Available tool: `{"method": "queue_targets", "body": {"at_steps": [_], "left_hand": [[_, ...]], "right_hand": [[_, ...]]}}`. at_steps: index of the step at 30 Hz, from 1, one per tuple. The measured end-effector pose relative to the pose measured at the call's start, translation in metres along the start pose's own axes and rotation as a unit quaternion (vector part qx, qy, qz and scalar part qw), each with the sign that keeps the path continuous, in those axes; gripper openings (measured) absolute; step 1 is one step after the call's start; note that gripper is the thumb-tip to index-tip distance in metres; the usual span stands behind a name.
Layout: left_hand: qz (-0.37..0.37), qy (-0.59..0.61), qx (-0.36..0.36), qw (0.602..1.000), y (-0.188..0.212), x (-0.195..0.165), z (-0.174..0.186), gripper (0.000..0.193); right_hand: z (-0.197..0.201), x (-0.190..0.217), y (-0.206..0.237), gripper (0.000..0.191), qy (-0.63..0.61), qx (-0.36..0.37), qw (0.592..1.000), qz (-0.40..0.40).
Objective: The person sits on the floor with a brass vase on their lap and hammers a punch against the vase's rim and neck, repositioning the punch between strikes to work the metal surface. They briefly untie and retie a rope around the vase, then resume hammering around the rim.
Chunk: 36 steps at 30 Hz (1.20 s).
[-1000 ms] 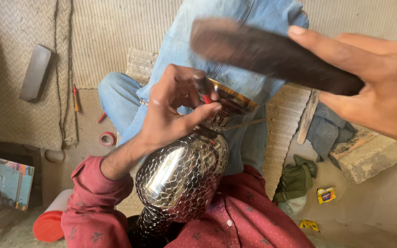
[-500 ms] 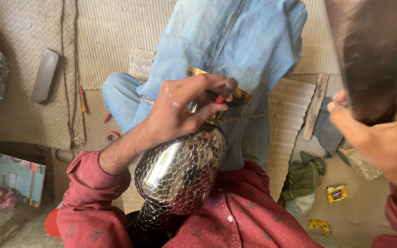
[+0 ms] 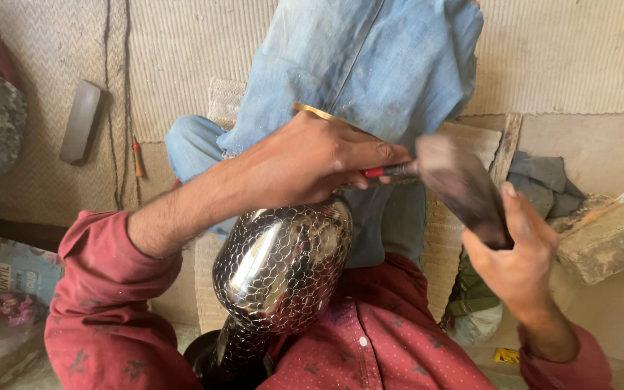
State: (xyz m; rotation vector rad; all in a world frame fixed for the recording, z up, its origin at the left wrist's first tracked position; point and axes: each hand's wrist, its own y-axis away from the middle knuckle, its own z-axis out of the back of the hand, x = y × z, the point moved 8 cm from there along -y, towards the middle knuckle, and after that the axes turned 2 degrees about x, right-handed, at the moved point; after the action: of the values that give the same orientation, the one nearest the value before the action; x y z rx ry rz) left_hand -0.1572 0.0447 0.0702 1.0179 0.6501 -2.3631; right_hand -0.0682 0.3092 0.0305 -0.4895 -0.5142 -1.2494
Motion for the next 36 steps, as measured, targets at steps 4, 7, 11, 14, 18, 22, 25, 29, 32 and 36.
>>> {"method": "queue_targets", "body": {"at_steps": [4, 7, 11, 14, 18, 22, 25, 29, 32, 36], "left_hand": [[-0.018, 0.047, 0.047, 0.998, -0.005, -0.001, -0.004, 0.053], [-0.017, 0.062, 0.069, 0.996, -0.009, -0.002, -0.005, 0.057], [-0.017, 0.074, 0.091, 0.993, -0.01, -0.004, -0.005, 0.054], [-0.057, 0.046, 0.075, 0.994, -0.011, -0.011, 0.0, 0.053], [-0.042, 0.066, 0.076, 0.994, -0.007, -0.008, -0.002, 0.054], [0.068, 0.094, -0.042, 0.992, 0.01, 0.009, 0.01, 0.049], [0.087, 0.097, -0.092, 0.987, 0.021, 0.016, 0.017, 0.051], [0.051, 0.099, -0.084, 0.99, 0.022, 0.015, 0.018, 0.048], [0.028, 0.094, -0.076, 0.992, 0.021, 0.014, 0.019, 0.046], [0.059, 0.091, -0.073, 0.991, 0.025, 0.017, 0.017, 0.045]], "right_hand": [[-0.013, 0.008, 0.019, 0.066, 0.005, -0.049, 0.998, 0.038], [-0.02, -0.006, 0.028, 0.064, -0.076, -0.073, 0.994, -0.04], [-0.024, 0.011, 0.031, 0.075, 0.013, -0.072, 0.996, 0.057], [-0.018, -0.023, 0.037, 0.082, -0.264, -0.152, 0.946, -0.109], [-0.027, 0.008, 0.03, 0.085, 0.037, -0.049, 0.995, 0.077], [-0.021, -0.009, 0.016, 0.085, 0.015, -0.039, 0.999, 0.021], [-0.013, -0.003, 0.0, 0.082, 0.062, -0.03, 0.996, 0.061], [0.005, -0.009, -0.019, 0.078, -0.114, -0.011, 0.993, -0.025], [0.022, -0.003, -0.031, 0.071, -0.212, -0.022, 0.976, -0.039], [0.027, 0.016, -0.062, 0.058, -0.014, 0.046, 0.999, 0.018]]}}
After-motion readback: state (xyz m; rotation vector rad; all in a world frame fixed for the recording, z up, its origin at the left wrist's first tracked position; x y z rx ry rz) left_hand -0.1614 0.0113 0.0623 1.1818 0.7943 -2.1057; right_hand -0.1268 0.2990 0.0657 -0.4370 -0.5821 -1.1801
